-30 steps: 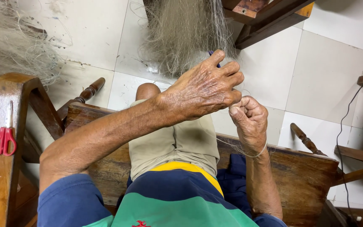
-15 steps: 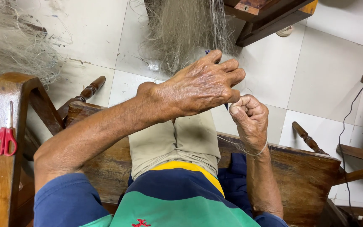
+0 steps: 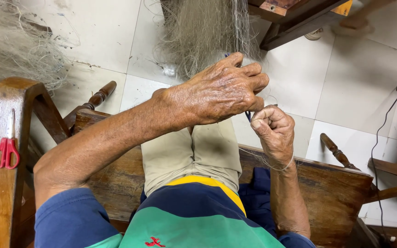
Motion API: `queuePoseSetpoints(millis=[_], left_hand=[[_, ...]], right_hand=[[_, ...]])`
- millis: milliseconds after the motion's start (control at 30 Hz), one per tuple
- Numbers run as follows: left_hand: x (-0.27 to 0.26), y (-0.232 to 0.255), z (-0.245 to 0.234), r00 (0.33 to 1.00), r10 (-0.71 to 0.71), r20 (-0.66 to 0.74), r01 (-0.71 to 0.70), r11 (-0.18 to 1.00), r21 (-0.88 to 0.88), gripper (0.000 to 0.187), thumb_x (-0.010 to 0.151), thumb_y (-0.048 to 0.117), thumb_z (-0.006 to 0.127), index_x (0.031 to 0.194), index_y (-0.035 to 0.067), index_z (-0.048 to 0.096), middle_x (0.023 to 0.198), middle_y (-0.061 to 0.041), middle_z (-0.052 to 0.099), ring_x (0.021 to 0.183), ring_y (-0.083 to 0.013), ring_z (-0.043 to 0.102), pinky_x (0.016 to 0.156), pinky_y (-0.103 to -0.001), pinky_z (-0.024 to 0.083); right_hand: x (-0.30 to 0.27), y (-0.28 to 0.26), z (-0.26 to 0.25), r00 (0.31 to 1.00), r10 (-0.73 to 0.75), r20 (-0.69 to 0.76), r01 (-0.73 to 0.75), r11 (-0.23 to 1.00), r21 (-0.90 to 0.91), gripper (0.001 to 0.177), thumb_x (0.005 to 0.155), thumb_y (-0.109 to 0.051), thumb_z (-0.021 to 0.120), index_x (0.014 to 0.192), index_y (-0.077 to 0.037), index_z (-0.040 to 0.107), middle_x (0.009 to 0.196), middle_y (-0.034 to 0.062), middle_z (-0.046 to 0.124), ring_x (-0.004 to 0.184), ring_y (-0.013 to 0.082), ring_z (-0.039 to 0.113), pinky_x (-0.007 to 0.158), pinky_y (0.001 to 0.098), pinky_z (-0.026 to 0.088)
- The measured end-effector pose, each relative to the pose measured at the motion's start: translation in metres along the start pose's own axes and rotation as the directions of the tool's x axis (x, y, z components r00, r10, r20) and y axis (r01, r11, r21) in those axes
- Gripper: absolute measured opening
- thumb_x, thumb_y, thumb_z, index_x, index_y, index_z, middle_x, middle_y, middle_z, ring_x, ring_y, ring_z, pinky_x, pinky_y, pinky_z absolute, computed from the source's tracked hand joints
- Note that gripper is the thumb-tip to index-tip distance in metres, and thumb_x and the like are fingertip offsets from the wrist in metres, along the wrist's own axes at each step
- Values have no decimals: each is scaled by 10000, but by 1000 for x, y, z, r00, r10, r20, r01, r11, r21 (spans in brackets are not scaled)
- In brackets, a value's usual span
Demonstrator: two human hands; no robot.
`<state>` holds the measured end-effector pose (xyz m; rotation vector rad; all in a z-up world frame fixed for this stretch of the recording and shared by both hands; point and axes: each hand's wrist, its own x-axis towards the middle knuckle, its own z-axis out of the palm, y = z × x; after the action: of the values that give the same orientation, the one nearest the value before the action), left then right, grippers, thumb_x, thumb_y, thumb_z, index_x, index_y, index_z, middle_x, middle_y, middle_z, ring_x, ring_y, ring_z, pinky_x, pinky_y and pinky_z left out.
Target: Repairing a fine-mesh fishing net using a netting needle and thread
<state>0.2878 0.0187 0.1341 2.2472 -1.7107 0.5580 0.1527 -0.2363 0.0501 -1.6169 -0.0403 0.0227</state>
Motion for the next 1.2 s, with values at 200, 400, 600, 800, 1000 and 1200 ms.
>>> queuePoseSetpoints(millis=[200, 400, 600, 800, 1000, 1200], left_hand=[[-2, -2, 2, 1000, 5, 13, -4, 999, -46, 188, 1031, 167, 788, 954, 338, 785, 1052, 14, 640, 1067, -292, 639, 792, -490, 427], [-3, 3, 13, 1000, 4, 8, -1, 956, -293, 181, 1133, 239, 672, 961, 220, 727, 1009, -35, 607, 995, -311, 604, 792, -528, 406], [-8, 27, 7, 993, -27, -116, 21, 998, -57, 138, 1138, 126, 645, 1241, 212, 612, 1162, -24, 595, 1047, -253, 575, 825, -430, 437], [-18, 52, 29, 953, -175, -247, 100, 952, -290, 158, 1259, 270, 656, 1290, 145, 746, 1182, -119, 673, 1090, -312, 620, 870, -418, 565], [-28, 77, 93, 854, -201, -481, 119, 973, -196, 163, 1234, 382, 639, 1281, 266, 743, 1239, -1, 665, 1133, -200, 595, 974, -411, 492], [-26, 125, 64, 723, -284, -630, 281, 954, -107, 55, 1220, 182, 744, 1191, 229, 752, 1213, -29, 742, 1061, -221, 725, 1016, -458, 531]], right_hand=[[-2, 10, -6, 999, 31, -12, -31, 996, -79, 256, 1087, -322, 870, 1035, -111, 733, 833, -77, 617, 742, 29, 449, 722, 233, 374], [1, 7, 5, 999, -37, 23, 36, 997, 66, 255, 1109, -286, 865, 1003, -145, 680, 852, -116, 481, 792, 43, 384, 732, 250, 338], [3, -1, 29, 995, -90, 29, 72, 915, 396, 313, 1169, -298, 861, 1187, 0, 767, 1044, 41, 788, 952, 105, 753, 923, 268, 658], [-4, 5, 27, 996, -83, 13, 71, 915, 398, 320, 1169, -303, 835, 1161, -4, 720, 977, 72, 770, 873, 111, 734, 829, 263, 625], [-8, 20, 21, 997, -77, 13, 66, 917, 392, 334, 1170, -309, 805, 1130, -9, 663, 897, 110, 749, 779, 118, 713, 717, 257, 585], [-12, 41, 13, 998, -56, 21, 43, 918, 393, 352, 1171, -315, 774, 1098, -13, 607, 817, 147, 728, 684, 126, 691, 604, 251, 545]])
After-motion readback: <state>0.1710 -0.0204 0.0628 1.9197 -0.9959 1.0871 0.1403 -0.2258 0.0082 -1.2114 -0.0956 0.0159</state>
